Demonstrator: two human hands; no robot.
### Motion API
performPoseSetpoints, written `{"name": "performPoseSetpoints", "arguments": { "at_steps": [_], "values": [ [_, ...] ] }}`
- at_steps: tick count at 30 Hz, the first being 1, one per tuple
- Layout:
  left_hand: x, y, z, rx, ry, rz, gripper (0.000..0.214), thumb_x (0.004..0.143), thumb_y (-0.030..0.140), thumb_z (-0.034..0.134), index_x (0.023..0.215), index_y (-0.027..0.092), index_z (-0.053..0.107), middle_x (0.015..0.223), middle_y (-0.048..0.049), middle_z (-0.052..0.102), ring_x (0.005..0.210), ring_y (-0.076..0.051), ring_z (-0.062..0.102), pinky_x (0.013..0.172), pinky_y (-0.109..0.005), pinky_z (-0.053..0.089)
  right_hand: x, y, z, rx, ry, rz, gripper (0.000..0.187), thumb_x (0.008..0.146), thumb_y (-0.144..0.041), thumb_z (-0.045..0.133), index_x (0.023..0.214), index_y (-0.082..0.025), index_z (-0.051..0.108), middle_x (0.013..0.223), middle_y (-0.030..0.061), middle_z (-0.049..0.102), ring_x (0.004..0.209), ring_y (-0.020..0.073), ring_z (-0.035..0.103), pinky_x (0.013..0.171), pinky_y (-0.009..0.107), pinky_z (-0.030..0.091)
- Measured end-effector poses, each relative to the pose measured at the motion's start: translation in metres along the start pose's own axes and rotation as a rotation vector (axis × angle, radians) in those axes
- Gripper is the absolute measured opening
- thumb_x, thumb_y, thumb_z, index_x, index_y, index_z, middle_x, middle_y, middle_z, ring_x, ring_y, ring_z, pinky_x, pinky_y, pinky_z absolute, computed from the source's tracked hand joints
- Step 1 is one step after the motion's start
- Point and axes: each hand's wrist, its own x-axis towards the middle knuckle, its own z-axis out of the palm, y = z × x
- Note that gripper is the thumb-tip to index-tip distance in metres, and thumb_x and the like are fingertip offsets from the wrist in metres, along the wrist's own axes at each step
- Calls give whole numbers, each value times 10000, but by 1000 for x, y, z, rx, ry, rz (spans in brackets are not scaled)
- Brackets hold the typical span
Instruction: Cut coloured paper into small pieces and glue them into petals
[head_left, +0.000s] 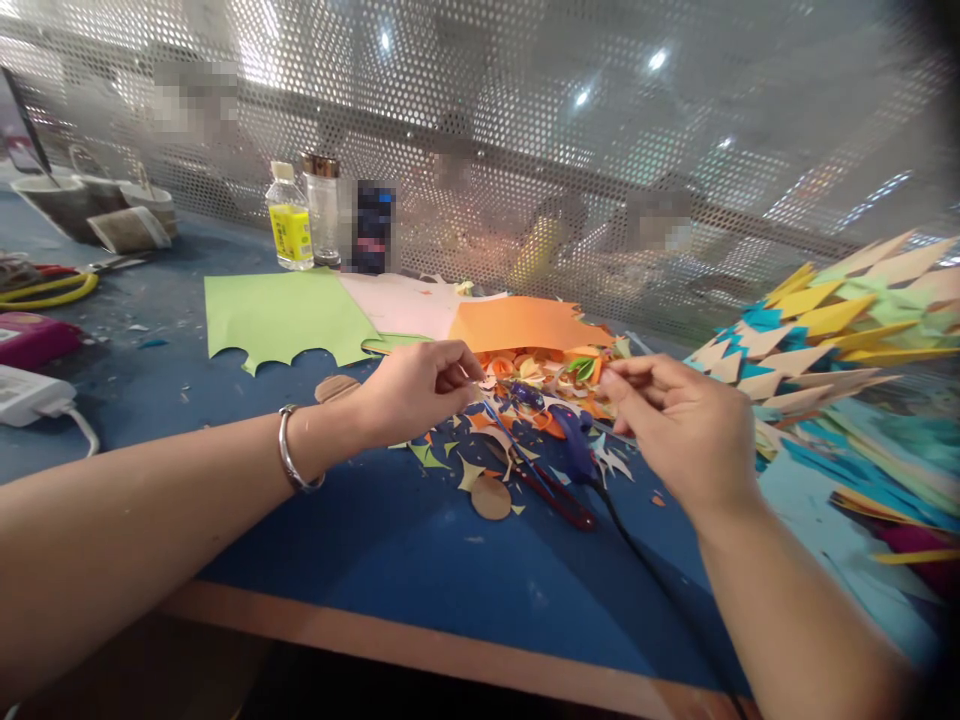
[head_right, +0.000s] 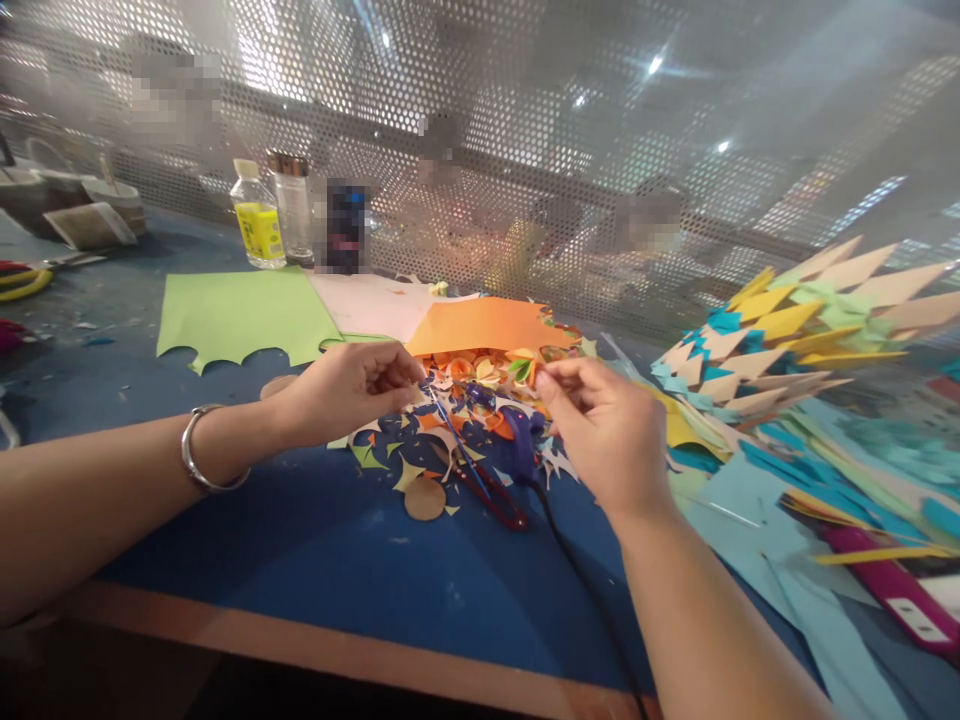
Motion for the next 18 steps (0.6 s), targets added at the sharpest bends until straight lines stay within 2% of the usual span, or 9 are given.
{"name": "performPoseSetpoints", "arguments": {
  "at_steps": [5, 9, 12, 15, 18],
  "values": [
    [0, 2, -2, 10, -15, -42, 164, 762, 209, 627, 919, 161, 626, 710, -29, 681, 621, -119, 636, 555, -235, 505, 10, 24, -1, -15, -31, 50, 203, 813, -369, 639, 817, -170, 676, 591, 19, 644, 434, 132, 581, 423, 240, 490],
    [2, -5, -3, 24, -15, 8, 139, 764, 211, 624, 893, 162, 644, 738, -38, 699, 655, -120, 646, 596, -239, 520, 14, 36, 2, -59, -74, 78, 214, 797, -368, 642, 811, -158, 678, 609, 29, 660, 400, 126, 572, 397, 234, 462],
    [2, -8, -4, 86, 3, 31, 112, 754, 216, 624, 850, 167, 652, 693, -27, 686, 610, -109, 620, 568, -226, 501, 17, 43, 0, -101, -91, 120, 195, 778, -354, 654, 796, -162, 685, 639, 37, 679, 391, 128, 576, 400, 239, 457],
    [2, -5, -7, 121, 2, 12, 113, 743, 211, 623, 843, 168, 652, 672, -24, 674, 571, -105, 592, 537, -225, 479, 20, 52, -6, -116, -22, 116, 179, 773, -343, 666, 777, -166, 688, 645, 62, 692, 396, 139, 589, 419, 248, 466],
    [2, -1, -9, 120, -4, -22, 131, 742, 211, 617, 860, 168, 652, 699, -34, 679, 588, -114, 599, 546, -234, 480, 25, 65, -15, -74, 68, 41, 238, 817, -378, 634, 848, -147, 682, 609, 104, 678, 427, 161, 605, 442, 257, 481]
  ]
}}
